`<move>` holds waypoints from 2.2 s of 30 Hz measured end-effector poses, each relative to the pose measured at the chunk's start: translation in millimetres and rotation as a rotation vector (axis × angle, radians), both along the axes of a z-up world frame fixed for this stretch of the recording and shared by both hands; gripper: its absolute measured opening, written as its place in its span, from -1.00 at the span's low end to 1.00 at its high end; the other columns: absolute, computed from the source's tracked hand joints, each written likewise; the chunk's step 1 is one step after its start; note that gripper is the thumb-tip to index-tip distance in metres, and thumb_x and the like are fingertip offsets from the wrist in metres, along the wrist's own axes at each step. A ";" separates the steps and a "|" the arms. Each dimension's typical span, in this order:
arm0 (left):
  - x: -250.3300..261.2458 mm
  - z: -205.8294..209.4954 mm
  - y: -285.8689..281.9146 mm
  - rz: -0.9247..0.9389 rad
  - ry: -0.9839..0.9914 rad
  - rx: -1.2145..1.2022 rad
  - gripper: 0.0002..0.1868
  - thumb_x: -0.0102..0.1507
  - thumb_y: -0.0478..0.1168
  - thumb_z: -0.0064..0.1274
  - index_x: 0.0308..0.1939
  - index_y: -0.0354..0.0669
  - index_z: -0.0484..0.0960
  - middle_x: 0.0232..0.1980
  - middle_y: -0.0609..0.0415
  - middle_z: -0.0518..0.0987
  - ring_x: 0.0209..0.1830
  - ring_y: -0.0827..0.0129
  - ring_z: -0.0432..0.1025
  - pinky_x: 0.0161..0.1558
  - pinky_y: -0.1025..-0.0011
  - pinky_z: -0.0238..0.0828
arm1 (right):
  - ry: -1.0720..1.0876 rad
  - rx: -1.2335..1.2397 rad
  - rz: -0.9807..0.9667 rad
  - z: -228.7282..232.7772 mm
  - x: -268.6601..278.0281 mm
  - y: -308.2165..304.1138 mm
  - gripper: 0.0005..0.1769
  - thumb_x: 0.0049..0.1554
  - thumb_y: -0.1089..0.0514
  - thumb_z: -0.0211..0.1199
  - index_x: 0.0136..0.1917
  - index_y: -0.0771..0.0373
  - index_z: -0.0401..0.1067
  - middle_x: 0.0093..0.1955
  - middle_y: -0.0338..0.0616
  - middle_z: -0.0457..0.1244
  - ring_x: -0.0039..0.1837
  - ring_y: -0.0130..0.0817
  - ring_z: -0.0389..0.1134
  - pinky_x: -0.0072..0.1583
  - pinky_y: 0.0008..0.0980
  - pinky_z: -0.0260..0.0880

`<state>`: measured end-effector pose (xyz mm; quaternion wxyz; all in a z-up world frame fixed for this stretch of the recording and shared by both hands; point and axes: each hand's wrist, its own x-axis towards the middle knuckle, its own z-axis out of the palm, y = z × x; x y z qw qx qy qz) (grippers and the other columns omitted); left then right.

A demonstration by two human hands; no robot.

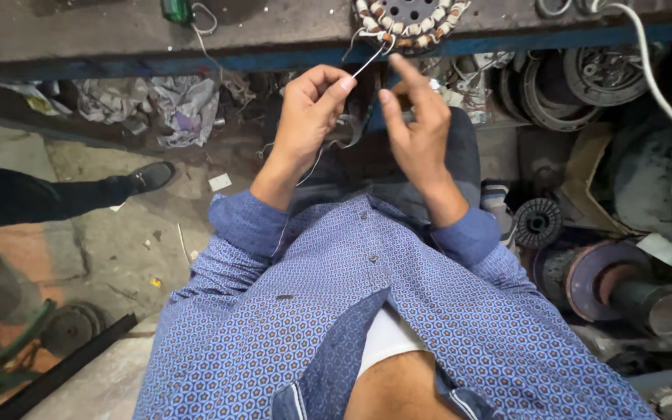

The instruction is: The person threads a white wire through the slots of a motor stator, pulling and arranging the wire by hand. The person repeatedly inserts the wire into different slots and adjusts its position on the stator.

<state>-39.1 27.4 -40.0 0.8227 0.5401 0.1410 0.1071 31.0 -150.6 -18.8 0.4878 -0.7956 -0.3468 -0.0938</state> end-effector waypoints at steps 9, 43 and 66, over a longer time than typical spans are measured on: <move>-8.6 -11.7 -3.4 0.047 -0.004 0.017 -0.84 0.41 -0.17 0.14 -0.14 -0.20 0.64 -0.44 0.37 0.40 -0.54 0.74 0.15 -0.50 0.62 -0.02 | -0.108 -0.058 0.219 -15.0 12.0 14.2 -0.33 0.29 0.32 0.36 0.59 0.19 0.22 -0.07 -0.13 0.35 -0.06 -0.29 0.38 0.06 -0.31 0.41; -95.1 -36.3 -3.1 0.396 -0.034 0.375 -0.56 0.40 -0.23 0.16 -0.49 -0.15 0.26 -0.43 0.34 0.19 -0.42 0.68 0.02 -0.37 0.53 -0.06 | -0.086 -0.061 0.059 -10.5 6.2 24.4 -0.19 0.36 0.26 0.34 0.69 0.10 -0.04 -0.21 -0.16 0.31 -0.23 -0.35 0.39 -0.07 -0.35 0.39; -74.6 -107.7 -42.0 0.218 0.246 0.463 -0.55 0.23 -0.29 0.15 -0.62 -0.18 0.20 -0.62 0.26 0.14 -0.56 0.64 0.05 -0.52 0.41 -0.02 | 0.704 0.354 0.261 -63.9 -26.2 28.7 -0.49 0.38 0.18 0.19 0.51 0.34 0.15 0.22 -0.07 0.35 0.22 -0.39 0.36 0.25 -0.37 0.39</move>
